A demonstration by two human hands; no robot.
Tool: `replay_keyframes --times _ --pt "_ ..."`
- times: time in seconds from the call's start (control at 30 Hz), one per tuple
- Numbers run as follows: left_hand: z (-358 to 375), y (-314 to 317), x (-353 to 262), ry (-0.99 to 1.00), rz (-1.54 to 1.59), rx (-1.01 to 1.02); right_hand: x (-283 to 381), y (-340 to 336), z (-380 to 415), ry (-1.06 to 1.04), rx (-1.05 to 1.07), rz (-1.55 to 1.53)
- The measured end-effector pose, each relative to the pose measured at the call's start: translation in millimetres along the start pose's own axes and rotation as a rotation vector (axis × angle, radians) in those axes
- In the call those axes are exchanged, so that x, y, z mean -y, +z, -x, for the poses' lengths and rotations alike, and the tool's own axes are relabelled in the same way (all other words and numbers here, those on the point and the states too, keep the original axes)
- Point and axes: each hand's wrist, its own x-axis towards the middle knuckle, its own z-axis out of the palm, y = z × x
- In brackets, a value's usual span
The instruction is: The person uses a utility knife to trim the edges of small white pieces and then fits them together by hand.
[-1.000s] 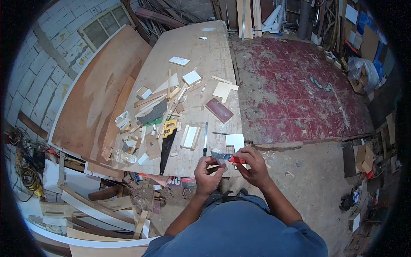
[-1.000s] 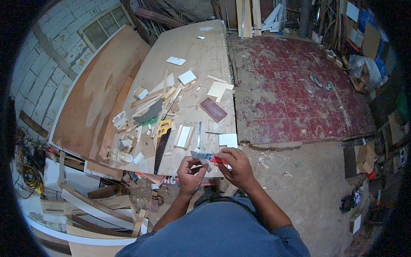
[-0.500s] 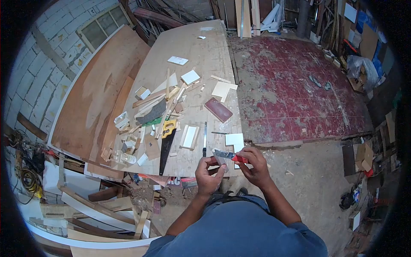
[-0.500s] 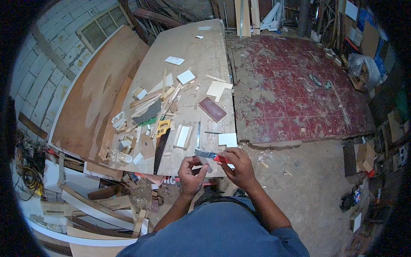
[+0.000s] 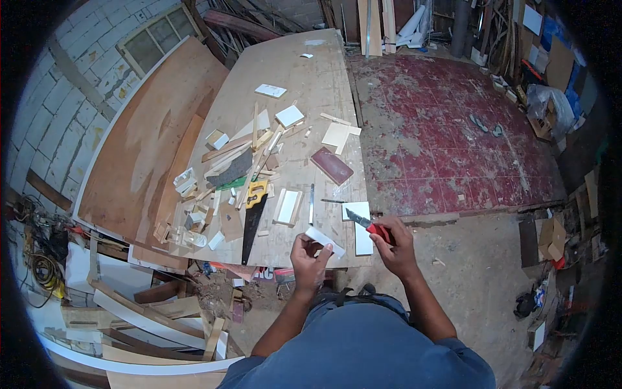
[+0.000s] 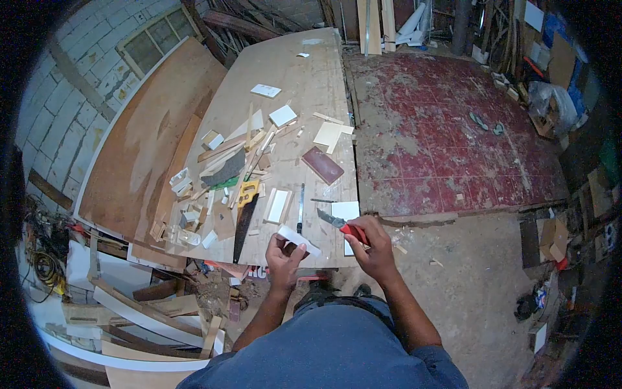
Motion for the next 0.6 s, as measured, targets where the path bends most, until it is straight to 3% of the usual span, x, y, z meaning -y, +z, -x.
replay_keyframes --times 0.07,0.17,0.23,0.37,0.43,0.53,0.6 --pt "0 5 -13 -0.301 0.405 -0.047 1 3 2 0.017 0.035 -0.004" --pt "-1 9 -19 -0.302 0.430 -0.077 -4 11 9 0.121 0.046 -0.112" --pt "-2 8 -12 -0.240 0.416 -0.070 -6 13 13 0.326 0.087 -0.311" --pt "-3 8 -14 -0.184 0.282 -0.024 -20 33 25 0.375 0.045 -0.477" --pt "0 12 -11 -0.143 0.253 0.012 -11 36 20 0.695 0.106 -0.647" --pt "4 15 -5 -0.095 0.234 0.084 -10 42 20 0.819 0.103 -0.874" --pt "5 16 -2 -0.029 0.102 0.190 -8 42 19 0.817 0.099 -0.867"
